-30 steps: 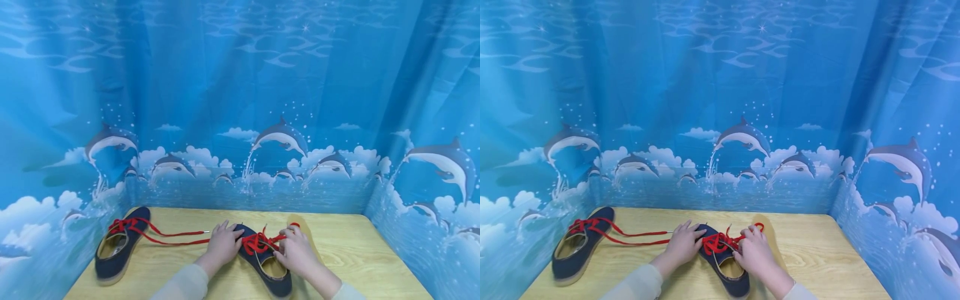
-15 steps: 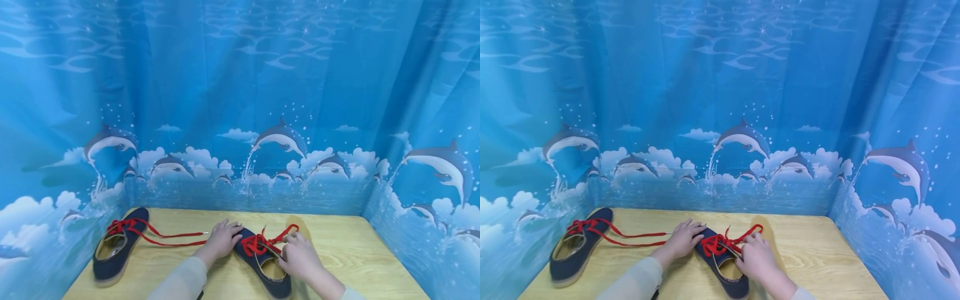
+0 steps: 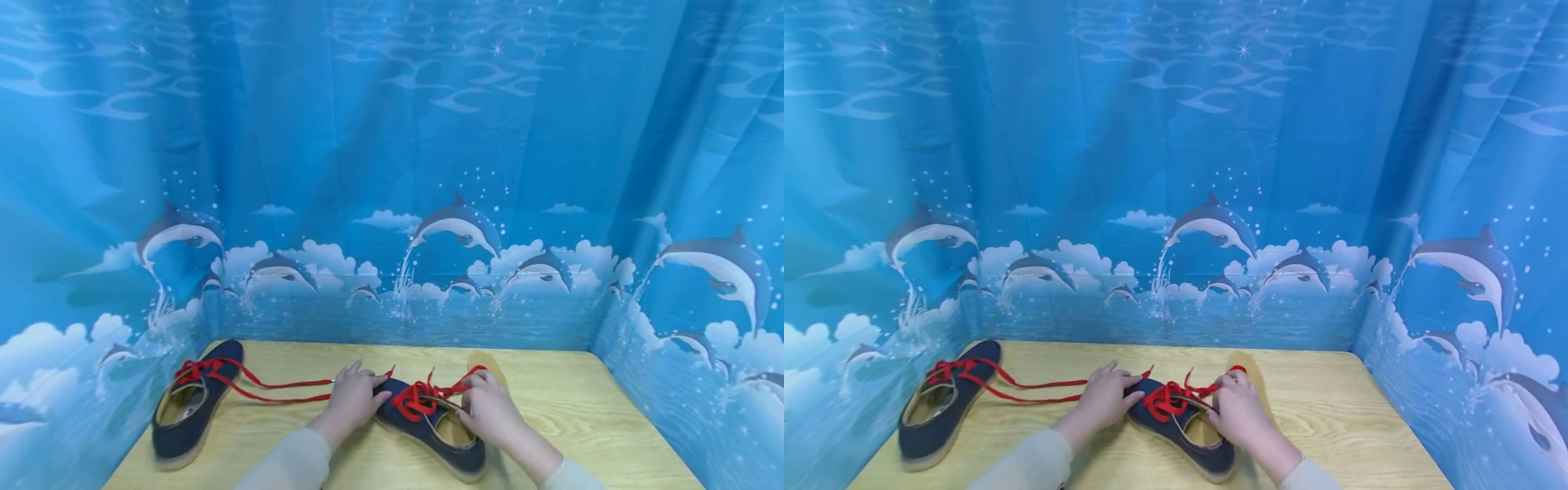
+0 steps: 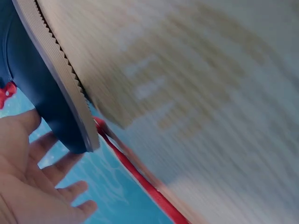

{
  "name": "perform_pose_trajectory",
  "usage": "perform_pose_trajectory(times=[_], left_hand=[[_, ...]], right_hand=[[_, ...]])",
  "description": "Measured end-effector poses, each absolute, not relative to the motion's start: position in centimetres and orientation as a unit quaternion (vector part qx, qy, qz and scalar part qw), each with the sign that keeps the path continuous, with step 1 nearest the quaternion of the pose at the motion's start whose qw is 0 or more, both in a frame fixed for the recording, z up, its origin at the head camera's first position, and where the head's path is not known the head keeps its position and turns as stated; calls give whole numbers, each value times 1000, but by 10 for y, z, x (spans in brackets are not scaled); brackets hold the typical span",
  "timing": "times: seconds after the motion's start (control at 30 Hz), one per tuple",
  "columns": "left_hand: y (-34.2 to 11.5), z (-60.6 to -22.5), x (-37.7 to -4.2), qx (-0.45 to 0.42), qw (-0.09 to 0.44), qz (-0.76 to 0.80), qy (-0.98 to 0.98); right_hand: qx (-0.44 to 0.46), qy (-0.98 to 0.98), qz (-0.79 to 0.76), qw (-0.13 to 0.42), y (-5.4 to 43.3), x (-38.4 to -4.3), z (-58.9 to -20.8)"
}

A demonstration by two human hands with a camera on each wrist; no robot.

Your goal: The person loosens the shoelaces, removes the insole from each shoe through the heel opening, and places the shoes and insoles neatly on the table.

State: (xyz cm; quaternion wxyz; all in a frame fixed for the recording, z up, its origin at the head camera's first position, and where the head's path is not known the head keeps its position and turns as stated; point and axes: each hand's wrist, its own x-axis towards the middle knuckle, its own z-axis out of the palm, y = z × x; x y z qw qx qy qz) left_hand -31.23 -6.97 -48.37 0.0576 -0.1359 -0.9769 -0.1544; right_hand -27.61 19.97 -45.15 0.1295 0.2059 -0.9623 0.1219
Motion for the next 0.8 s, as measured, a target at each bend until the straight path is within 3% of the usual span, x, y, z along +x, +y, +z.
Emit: perform_pose_trajectory(times=[0.5,0.8], left_hand=[[-60,-476,-296,-79,60,-138,-986],[-69,-487,-312,-165,60,-177,-968]], right_hand=[[191,-967,112,125,206,-282,-450],[160,-978,91,97,212,-274,-444]])
